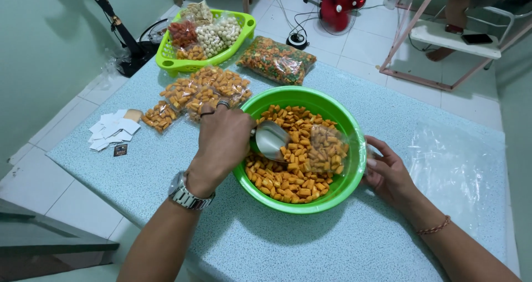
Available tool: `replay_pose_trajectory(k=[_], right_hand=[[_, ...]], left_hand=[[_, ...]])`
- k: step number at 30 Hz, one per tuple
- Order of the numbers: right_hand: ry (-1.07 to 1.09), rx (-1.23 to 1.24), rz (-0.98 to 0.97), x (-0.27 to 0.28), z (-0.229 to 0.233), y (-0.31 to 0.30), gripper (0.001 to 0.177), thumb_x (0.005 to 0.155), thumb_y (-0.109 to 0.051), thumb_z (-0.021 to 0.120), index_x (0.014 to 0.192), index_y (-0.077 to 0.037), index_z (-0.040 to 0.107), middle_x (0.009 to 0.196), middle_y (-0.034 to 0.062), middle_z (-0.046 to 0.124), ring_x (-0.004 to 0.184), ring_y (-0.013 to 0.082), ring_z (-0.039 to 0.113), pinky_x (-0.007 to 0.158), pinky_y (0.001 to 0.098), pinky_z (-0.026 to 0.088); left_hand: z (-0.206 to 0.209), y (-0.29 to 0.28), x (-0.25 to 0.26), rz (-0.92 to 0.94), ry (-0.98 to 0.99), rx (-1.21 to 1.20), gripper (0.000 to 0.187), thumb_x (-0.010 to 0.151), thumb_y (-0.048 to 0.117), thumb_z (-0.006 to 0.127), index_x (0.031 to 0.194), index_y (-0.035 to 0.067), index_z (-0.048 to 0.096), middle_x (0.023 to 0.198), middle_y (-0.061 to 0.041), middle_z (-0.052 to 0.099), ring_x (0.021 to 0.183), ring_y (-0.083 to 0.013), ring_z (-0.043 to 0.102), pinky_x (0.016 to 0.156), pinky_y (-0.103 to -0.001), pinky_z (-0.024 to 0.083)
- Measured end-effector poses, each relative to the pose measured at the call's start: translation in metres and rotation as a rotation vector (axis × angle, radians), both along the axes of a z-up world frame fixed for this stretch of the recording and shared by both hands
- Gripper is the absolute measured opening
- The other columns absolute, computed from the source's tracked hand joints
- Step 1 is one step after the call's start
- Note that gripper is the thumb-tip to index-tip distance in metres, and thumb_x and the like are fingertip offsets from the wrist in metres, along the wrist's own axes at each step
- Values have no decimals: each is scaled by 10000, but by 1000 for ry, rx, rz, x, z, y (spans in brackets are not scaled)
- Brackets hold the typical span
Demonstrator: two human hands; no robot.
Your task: Packing small orange snacks into plastic bags, including placing a small paper slip inside each bag.
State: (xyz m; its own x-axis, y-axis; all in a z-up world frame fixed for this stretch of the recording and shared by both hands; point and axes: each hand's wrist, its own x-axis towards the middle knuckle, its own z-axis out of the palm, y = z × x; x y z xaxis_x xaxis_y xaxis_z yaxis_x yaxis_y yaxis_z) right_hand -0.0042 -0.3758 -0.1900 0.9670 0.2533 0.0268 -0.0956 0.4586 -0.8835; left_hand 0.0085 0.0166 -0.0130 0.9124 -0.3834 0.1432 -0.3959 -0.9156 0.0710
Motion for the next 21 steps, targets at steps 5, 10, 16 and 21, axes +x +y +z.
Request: replay_pose_trajectory(k=[5, 10, 16, 21], right_hand=[[242, -552, -135, -23, 120, 42, 735, 852, -170, 597, 1561, -92, 421, 1385, 370, 533, 1153, 544, 614, 898, 626, 552], [10, -1248, -260, -42, 167, 56, 529, 840, -256, 688, 1356, -148, 641, 1539, 63, 536, 1338, 256, 581, 1089, 427, 528], [-462, -1058, -163, -57, 177, 72, 280, 848, -137, 739, 1119, -71, 755, 1090, 105, 769, 1052, 213, 723, 916, 335, 598], [-762, -961, 9, -22, 174, 78, 267, 910, -105, 703, 1175, -71, 713, 1003, 112, 739, 882, 232, 679, 773, 340, 604]], left_hand=[[7, 8, -6, 18, 54, -100, 185, 768, -1, 711, 879, 111, 809, 719, -104, 681, 772, -401, 668, 906, -588, 422], [0, 8, -4, 162, 142, -110, 475, 868, 7, 694, 1260, 273, 730, 964, -27, 761, 918, -322, 628, 951, -506, 377], [-4, 11, -6, 143, 64, -122, 441, 837, 42, 755, 1217, 266, 754, 941, -35, 773, 886, -306, 671, 950, -514, 406], [0, 17, -11, 134, 17, -139, 392, 892, 54, 682, 1181, 303, 772, 814, -22, 733, 758, -287, 662, 877, -468, 419]])
